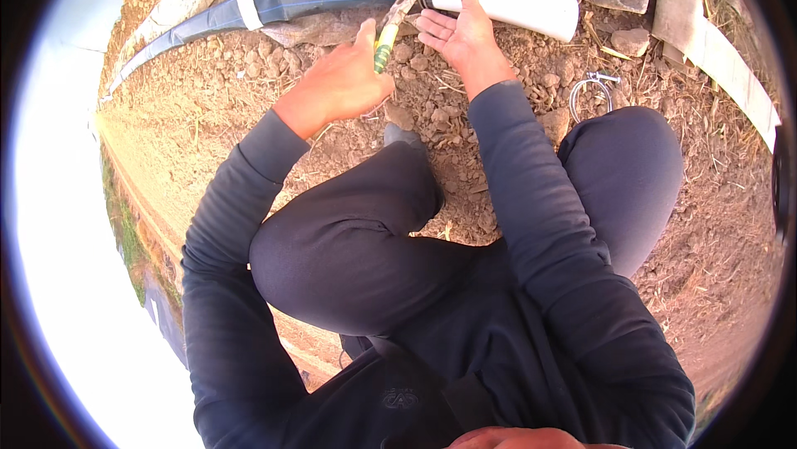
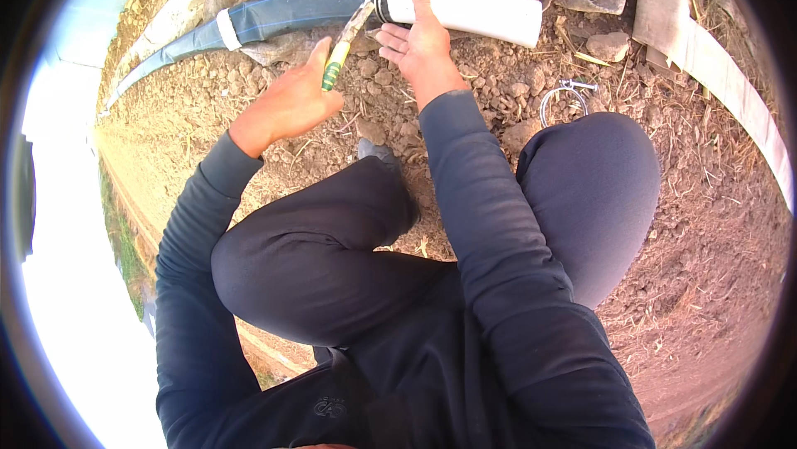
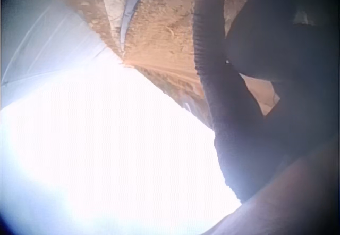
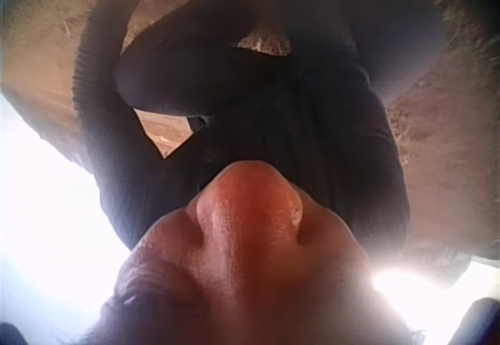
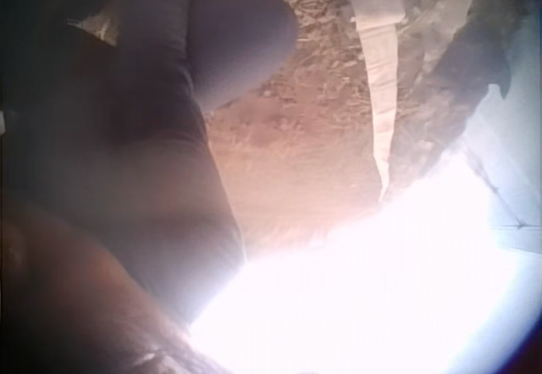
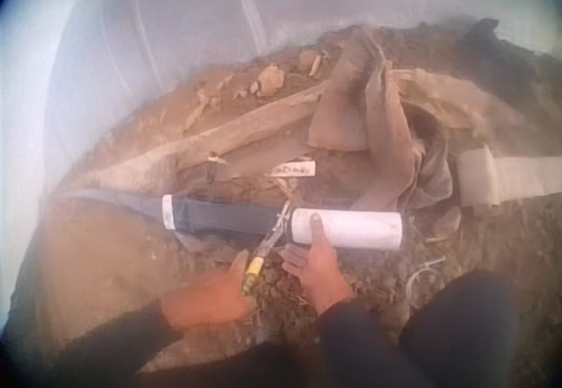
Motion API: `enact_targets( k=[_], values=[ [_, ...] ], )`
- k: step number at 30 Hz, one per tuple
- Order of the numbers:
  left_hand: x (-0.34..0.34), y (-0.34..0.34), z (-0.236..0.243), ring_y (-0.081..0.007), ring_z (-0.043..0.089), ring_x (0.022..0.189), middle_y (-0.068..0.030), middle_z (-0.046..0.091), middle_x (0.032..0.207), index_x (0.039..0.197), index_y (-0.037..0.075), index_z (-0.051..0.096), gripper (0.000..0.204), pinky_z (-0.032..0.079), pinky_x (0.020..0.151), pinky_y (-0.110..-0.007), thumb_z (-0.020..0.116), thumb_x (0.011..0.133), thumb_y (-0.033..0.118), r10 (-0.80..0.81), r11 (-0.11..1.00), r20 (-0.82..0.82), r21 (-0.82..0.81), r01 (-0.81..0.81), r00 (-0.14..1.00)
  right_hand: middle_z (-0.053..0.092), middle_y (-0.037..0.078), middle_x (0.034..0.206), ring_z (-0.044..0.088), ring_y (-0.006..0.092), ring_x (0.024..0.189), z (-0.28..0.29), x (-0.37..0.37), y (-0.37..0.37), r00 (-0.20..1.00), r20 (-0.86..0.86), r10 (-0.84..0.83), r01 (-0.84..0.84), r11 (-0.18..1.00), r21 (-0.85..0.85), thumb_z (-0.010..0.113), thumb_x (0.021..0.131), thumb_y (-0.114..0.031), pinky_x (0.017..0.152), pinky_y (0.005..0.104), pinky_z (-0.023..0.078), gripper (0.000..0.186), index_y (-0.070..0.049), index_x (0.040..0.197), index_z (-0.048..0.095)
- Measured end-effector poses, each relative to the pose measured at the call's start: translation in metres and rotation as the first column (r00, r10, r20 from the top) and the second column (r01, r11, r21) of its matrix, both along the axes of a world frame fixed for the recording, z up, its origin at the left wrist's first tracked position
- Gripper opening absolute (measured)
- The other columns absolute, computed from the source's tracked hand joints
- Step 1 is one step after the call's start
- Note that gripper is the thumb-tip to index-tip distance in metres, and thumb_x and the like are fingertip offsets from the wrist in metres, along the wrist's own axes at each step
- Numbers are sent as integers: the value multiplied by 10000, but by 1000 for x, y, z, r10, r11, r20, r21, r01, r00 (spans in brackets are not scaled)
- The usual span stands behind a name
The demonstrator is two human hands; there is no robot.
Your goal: The person sits on the ground and secures a white pipe to a black pipe using metal hose clamps and pliers. They tighten the clamps and then wrap the joint with a strip of white tape.
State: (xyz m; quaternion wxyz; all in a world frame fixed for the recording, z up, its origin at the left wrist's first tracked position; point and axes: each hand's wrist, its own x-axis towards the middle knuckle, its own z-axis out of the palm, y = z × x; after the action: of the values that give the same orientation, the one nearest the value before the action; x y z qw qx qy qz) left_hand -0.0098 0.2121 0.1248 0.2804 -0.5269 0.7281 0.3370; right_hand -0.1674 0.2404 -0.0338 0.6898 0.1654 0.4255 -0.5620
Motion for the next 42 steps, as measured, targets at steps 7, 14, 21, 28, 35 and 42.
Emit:
enact_targets(
  k=[7, 14, 21, 28, 35, 42],
  values=[
    [40, 10, -35, -512, 615, 1277, -332, 531, 1482, 1645, 18, 279, 933, 504, 1085, -606, 664, 837, 281, 916, 282, -195, 934, -218, 350, 657, 305, 1251, 693, 427, 1096, -7, 2, 1, 999, -17, -40, 40, 999, 19, 695, 937, -666, 990, 586, 513, 872, -54, 1510, 453],
    [46, 5, -49, -515, 622, 1260, -326, 553, 1435, 1645, 4, 271, 964, 555, 1002, -619, 678, 823, 300, 934, 238, -183, 959, -152, 308, 657, 303, 1250, 686, 433, 1110, -10, 4, 0, 999, -19, -41, 41, 999, -2, 702, 921, -686, 1012, 601, 494, 894, -53, 1503, 456],
    [42, 6, -47, -458, 643, 1192, -293, 576, 1376, 1650, 13, 265, 1015, 542, 1005, -618, 710, 795, 331, 959, 154, -120, 981, -118, 257, 655, 306, 1260, 686, 428, 1105, -9, 4, 0, 999, -20, -41, 41, 999, 9, 701, 923, -683, 1002, 596, 495, 891, -50, 1502, 461],
    [30, 17, -40, -360, 612, 1094, -245, 571, 1304, 1647, 71, 280, 1066, 533, 883, -551, 746, 741, 384, 991, 11, -1, 997, -70, 134, 659, 276, 1253, 693, 395, 1103, -8, 3, -3, 1000, -7, -22, 22, 999, 35, 693, 920, -699, 987, 579, 542, 881, -75, 1494, 455],
    [-11, 11, -16, -376, 667, 869, -230, 667, 1012, 1628, -19, 212, 920, 543, 818, -466, 636, 869, 280, 130, 991, 22, 23, -131, 991, 639, 306, 1274, 691, 415, 1125, -5, 3, -6, 998, -55, -37, 39, 999, 35, 706, 917, -688, 938, 572, 559, 925, -42, 1517, 427],
    [-2, 7, -10, -404, 677, 1199, -297, 644, 1347, 1644, 32, 260, 891, 558, 907, -488, 617, 881, 319, 450, 843, -240, 431, -321, 860, 633, 310, 1283, 687, 406, 1105, -5, 1, -4, 1000, -21, 1, -1, 1000, 17, 701, 917, -696, 990, 571, 540, 936, -27, 1513, 431]
  ],
)
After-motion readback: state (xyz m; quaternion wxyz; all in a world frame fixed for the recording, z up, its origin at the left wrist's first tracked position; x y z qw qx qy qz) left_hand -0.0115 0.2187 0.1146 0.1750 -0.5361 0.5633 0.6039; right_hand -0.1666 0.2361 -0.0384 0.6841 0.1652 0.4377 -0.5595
